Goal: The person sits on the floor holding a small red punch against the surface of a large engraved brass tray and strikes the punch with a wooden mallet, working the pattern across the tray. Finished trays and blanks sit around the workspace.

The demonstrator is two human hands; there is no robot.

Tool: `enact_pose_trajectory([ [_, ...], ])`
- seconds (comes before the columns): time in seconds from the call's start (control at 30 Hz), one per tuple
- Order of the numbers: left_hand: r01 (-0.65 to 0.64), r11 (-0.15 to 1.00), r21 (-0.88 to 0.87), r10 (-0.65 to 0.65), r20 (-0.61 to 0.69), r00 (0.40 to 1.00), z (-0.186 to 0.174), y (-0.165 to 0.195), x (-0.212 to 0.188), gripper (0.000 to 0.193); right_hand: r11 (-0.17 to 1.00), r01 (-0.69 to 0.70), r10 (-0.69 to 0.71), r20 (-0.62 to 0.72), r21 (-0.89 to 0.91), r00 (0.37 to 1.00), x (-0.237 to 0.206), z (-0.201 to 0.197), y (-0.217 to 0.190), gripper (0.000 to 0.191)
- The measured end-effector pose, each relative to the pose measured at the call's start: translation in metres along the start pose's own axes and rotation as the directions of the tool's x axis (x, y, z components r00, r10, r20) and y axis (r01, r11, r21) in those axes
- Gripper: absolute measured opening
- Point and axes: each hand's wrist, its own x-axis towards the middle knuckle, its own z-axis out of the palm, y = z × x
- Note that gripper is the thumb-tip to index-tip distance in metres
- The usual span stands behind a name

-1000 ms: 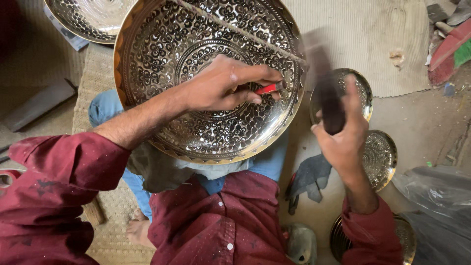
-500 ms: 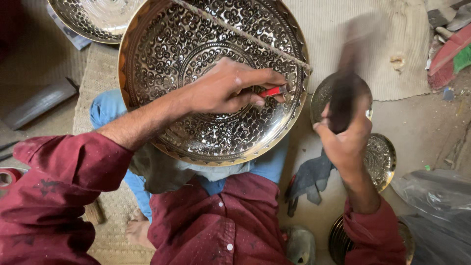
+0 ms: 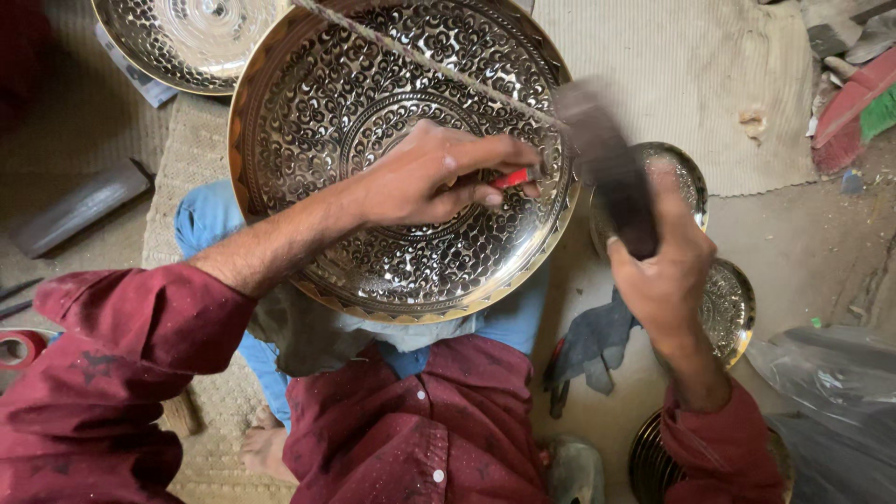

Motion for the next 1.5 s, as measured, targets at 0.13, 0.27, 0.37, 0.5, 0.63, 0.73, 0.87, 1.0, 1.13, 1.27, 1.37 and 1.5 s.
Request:
enact_pose_trajectory([
  [0.13,0.062,0.996,-0.062,-0.064,-0.033,0.997,0.005,-0.002,0.001,0.045,0.744,-0.104,0.231,-0.108,0.661,0.967,-0.001,0.004,0.0,0.098],
  [0.27,0.203,0.962,-0.184,-0.212,-0.029,0.977,0.01,-0.004,0.002,0.038,0.969,0.116,-0.107,0.05,-0.218,0.993,0.001,0.007,0.003,0.085],
  [0.37,0.208,0.932,-0.296,-0.262,-0.158,0.952,0.009,-0.007,0.0,0.036,0.986,0.098,-0.099,-0.001,-0.136,0.995,-0.002,0.009,0.006,0.09],
  [0.5,0.171,0.939,-0.299,-0.255,-0.268,0.929,0.008,-0.014,-0.003,0.036,0.983,0.063,-0.069,-0.031,-0.17,0.997,-0.003,0.011,0.015,0.084],
  [0.63,0.208,0.94,-0.27,-0.258,-0.164,0.952,0.012,-0.02,0.005,0.037,0.973,0.14,-0.154,-0.066,-0.186,0.986,0.0,0.011,0.025,0.079],
  [0.73,0.251,0.963,-0.099,-0.258,-0.075,0.963,0.012,-0.02,0.009,0.042,0.971,0.13,-0.146,-0.066,-0.2,0.987,0.003,0.01,0.029,0.076],
  [0.87,0.058,0.997,0.05,-0.054,-0.085,0.995,0.007,-0.022,0.017,0.047,0.985,0.102,-0.116,-0.095,-0.14,0.989,0.004,0.007,0.028,0.07],
  [1.0,0.099,0.995,0.033,-0.099,-0.001,0.995,0.003,-0.021,0.017,0.047,0.923,0.018,0.061,-0.193,0.384,0.979,0.0,0.006,0.016,0.075],
  [1.13,0.089,0.995,-0.038,-0.088,0.005,0.996,0.004,-0.024,0.018,0.048,0.799,-0.008,0.175,-0.22,0.602,0.96,0.004,0.008,0.007,0.086],
  [1.27,0.074,0.997,-0.001,-0.074,0.001,0.997,0.006,-0.027,0.018,0.046,0.98,0.017,-0.008,0.045,-0.2,0.999,0.012,0.006,0.009,0.085],
  [1.37,0.041,0.999,-0.01,-0.041,-0.015,0.999,0.002,-0.026,0.014,0.047,0.988,-0.03,0.031,0.0,0.155,1.0,0.014,0.01,0.01,0.085],
  [1.5,0.056,0.997,-0.049,-0.056,-0.005,0.998,0.0,-0.025,0.014,0.043,0.987,-0.058,0.058,0.0,0.148,0.998,0.013,0.012,0.01,0.088],
])
